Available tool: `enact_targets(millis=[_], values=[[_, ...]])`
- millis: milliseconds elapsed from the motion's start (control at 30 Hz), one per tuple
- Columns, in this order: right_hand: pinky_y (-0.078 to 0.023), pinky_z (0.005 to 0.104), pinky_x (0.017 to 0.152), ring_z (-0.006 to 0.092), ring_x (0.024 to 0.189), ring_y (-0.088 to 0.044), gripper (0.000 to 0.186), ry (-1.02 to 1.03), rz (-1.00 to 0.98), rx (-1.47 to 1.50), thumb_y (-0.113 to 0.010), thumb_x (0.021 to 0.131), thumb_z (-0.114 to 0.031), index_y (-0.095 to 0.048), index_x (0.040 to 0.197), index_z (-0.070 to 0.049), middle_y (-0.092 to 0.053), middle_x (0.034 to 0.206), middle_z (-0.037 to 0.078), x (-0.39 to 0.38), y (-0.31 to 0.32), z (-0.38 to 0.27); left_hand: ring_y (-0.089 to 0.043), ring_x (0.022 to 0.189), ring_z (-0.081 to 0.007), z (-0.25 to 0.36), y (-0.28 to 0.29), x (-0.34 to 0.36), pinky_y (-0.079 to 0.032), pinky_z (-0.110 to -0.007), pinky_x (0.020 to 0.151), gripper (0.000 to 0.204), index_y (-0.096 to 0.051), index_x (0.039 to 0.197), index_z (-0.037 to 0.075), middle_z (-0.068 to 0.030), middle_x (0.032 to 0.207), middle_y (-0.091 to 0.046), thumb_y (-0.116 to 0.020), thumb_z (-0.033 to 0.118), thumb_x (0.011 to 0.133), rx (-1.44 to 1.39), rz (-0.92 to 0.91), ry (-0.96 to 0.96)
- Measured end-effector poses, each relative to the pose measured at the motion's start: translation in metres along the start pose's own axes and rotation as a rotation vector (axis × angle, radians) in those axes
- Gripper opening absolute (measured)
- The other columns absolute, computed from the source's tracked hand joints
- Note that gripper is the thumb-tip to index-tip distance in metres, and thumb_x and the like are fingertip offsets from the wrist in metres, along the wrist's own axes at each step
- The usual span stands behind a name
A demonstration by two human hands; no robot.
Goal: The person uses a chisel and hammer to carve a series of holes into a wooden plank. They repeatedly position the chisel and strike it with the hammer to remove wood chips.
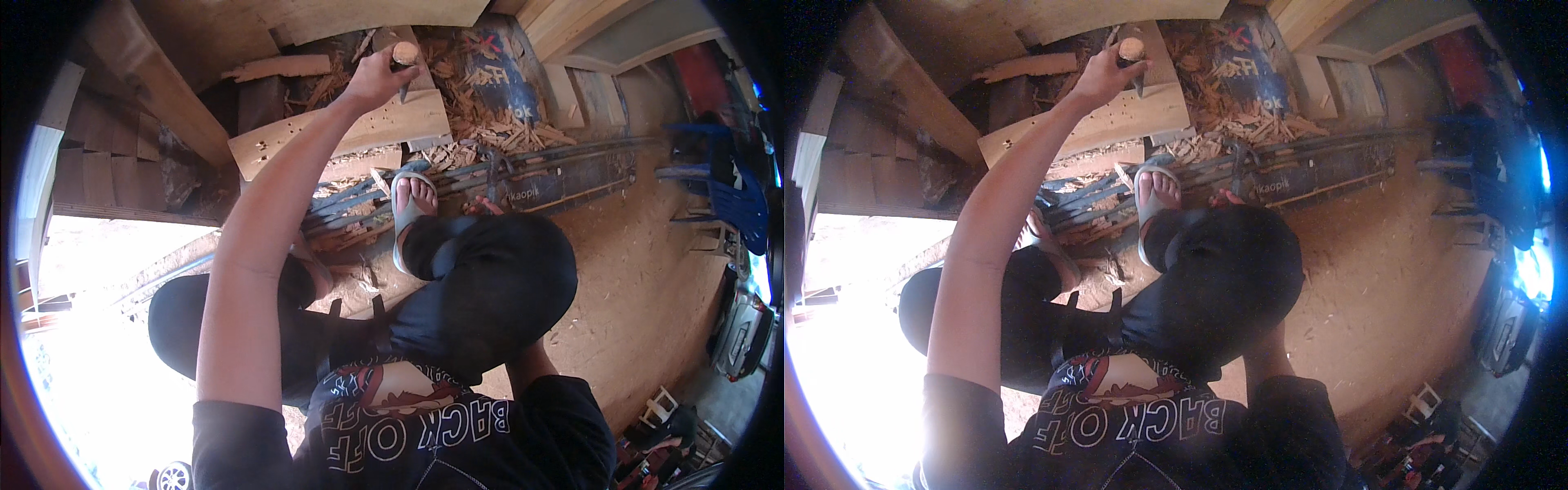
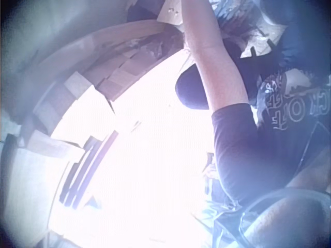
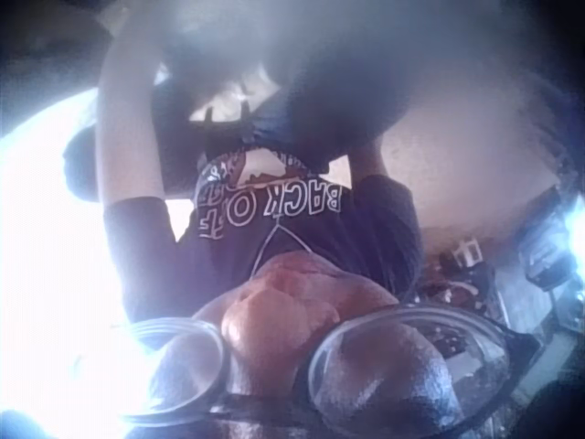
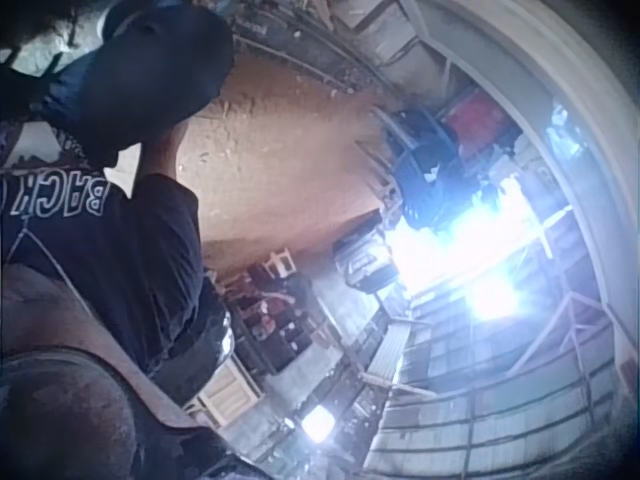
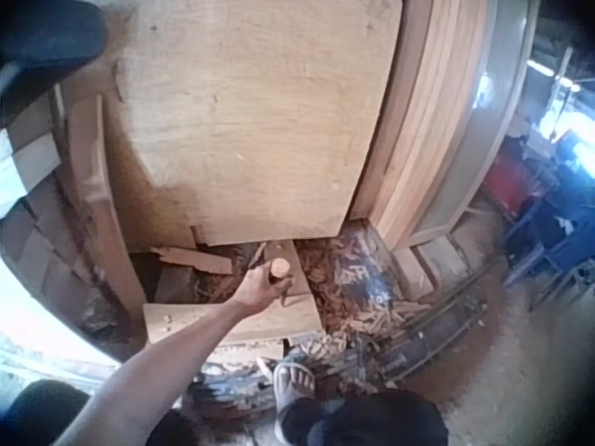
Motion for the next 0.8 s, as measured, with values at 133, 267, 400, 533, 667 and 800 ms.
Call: enact_targets(millis=[133, 267, 400, 533, 667, 800], values=[[-0.051, 0.0331, 0.074, 0.0143, 0.080, -0.063, 0.030, 0.022, 0.063, 0.155, -0.075, 0.100, -0.023, -0.066, 0.122, -0.004, -0.068, 0.091, 0.004, -0.011, 0.032, -0.022, -0.072, 0.113, -0.0389, -0.004, 0.001, 0.002, -0.056, -0.046, 0.098, 0.054, -0.069, 0.128, 0.006, -0.0211, 0.115, -0.077, -0.078, 0.047, 0.094, -0.018, 0.013, -0.017], [-0.050, 0.0326, 0.073, 0.0136, 0.079, -0.062, 0.029, 0.087, 0.072, 0.486, -0.075, 0.101, -0.022, -0.066, 0.121, -0.004, -0.067, 0.090, 0.003, -0.011, 0.098, -0.060, -0.072, 0.112, -0.0391, -0.007, -0.001, 0.005, -0.056, -0.046, 0.098, 0.056, -0.069, 0.128, 0.005, -0.0214, 0.115, -0.077, -0.078, 0.048, 0.094, -0.027, 0.022, -0.022], [-0.048, 0.0304, 0.071, 0.0107, 0.077, -0.059, 0.025, 0.200, -0.114, 0.739, -0.074, 0.100, -0.020, -0.066, 0.118, -0.005, -0.064, 0.086, 0.001, -0.017, 0.160, -0.111, -0.071, 0.112, -0.0410, -0.004, -0.006, 0.005, -0.056, -0.047, 0.097, 0.054, -0.069, 0.127, 0.004, -0.0223, 0.114, -0.076, -0.077, 0.047, 0.094, -0.028, 0.017, -0.077], [-0.047, 0.0296, 0.073, 0.0089, 0.080, -0.057, 0.018, 0.411, -0.154, 0.666, -0.071, 0.100, -0.015, -0.064, 0.112, -0.005, -0.061, 0.087, -0.001, -0.040, 0.218, -0.163, -0.074, 0.105, -0.0387, 0.005, -0.008, 0.002, -0.057, -0.047, 0.092, 0.055, -0.066, 0.130, 0.003, -0.0228, 0.109, -0.076, -0.076, 0.045, 0.096, 0.027, 0.052, -0.163], [-0.050, 0.0325, 0.078, 0.0115, 0.084, -0.059, 0.017, 0.697, -0.059, 0.385, -0.070, 0.100, -0.013, -0.064, 0.113, -0.002, -0.064, 0.089, 0.003, -0.054, 0.268, -0.218, -0.074, 0.102, -0.0410, 0.011, -0.009, 0.003, -0.057, -0.048, 0.090, 0.054, -0.066, 0.129, 0.001, -0.0253, 0.107, -0.076, -0.077, 0.042, 0.096, 0.041, -0.039, -0.198], [-0.041, 0.0244, 0.062, 0.0036, 0.068, -0.047, 0.014, 0.767, -0.135, 0.372, -0.067, 0.103, -0.008, -0.063, 0.115, -0.005, -0.052, 0.080, -0.006, -0.071, 0.299, -0.257, -0.073, 0.104, -0.0421, 0.014, -0.006, 0.002, -0.057, -0.050, 0.090, 0.052, -0.067, 0.127, 0.001, -0.0265, 0.108, -0.075, -0.077, 0.042, 0.096, 0.037, -0.021, -0.196]])
Point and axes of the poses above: each hand's wrist, its own x-axis towards the middle knuckle, its own y-axis out of the back of the hand, z = x × y, the point moved 4 cm from there along x, towards the middle knuckle
